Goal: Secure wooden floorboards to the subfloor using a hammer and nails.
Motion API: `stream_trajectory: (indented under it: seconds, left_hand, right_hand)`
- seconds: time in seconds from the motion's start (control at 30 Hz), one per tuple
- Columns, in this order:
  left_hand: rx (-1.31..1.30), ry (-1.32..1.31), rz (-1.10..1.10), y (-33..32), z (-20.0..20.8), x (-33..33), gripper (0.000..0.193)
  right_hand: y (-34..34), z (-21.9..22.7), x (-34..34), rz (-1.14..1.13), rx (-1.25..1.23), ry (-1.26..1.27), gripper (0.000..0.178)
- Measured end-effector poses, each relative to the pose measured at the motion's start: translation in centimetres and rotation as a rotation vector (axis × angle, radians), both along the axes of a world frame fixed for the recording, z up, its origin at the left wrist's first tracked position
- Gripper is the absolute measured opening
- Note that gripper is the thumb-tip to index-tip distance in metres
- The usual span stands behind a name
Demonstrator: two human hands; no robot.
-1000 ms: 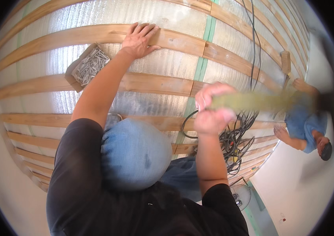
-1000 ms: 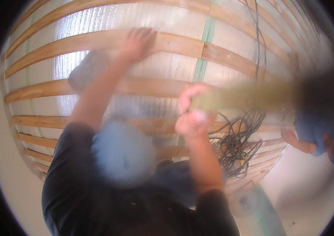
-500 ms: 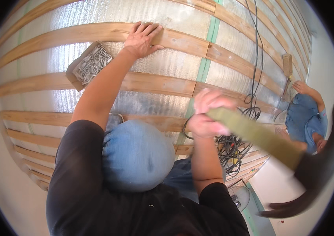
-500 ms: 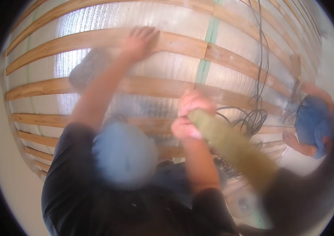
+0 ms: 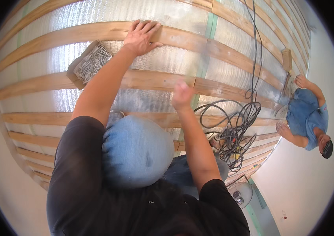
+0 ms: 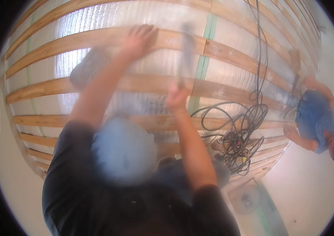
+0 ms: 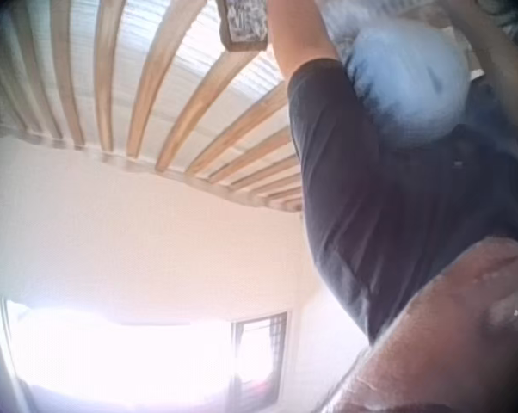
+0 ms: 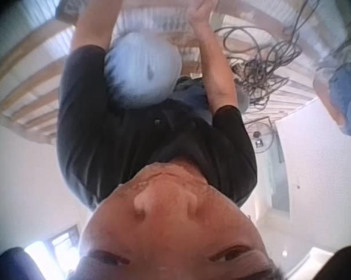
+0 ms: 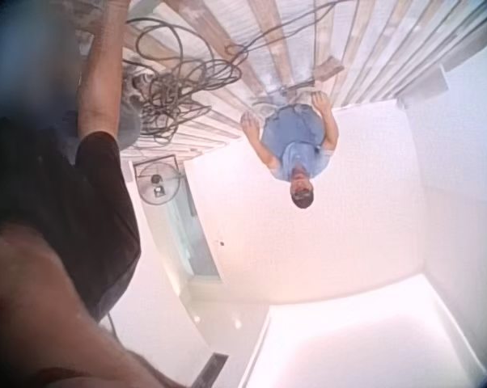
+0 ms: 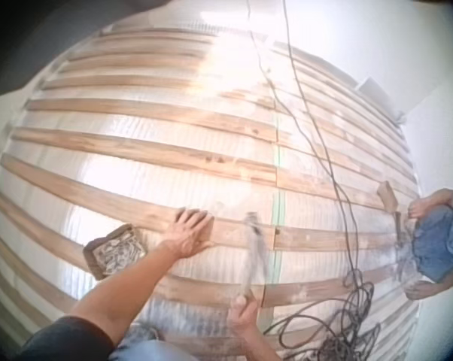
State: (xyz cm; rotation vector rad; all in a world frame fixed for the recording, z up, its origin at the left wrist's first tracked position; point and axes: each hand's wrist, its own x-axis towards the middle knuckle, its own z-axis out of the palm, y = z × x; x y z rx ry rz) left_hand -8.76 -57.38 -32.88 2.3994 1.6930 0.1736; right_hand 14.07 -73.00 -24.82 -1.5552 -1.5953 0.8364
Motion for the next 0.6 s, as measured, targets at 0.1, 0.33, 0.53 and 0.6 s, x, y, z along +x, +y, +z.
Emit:
stream_trajectory:
  seconds: [0.1, 0.33, 0.53, 0.6]
  left_hand:
    - [0.012, -0.004, -0.021, 0.9, -0.5, 1.0, 0.083]
    - [0.005, 0.033, 0.067, -0.9, -1.0, -2.5, 0.083]
    - [-0.082, 0.097, -0.004, 1.0, -1.3, 0.7, 0.084]
    - [-0.048, 0.115, 0.013, -1.0, -3.6, -2.3, 0.085]
  right_hand:
    - [-0.6, -3.6, 1.7, -0.259, -0.67, 0.115, 0.057]
    - [2.0, 4.7, -1.6, -0.013, 0.086, 0.262, 0.054]
    - [-0.1, -7.4, 1.1, -0.072, -0.419, -0.076, 0.062]
    - [-1.8, -6.1, -0.3, -0.068, -0.442, -0.193, 0.064]
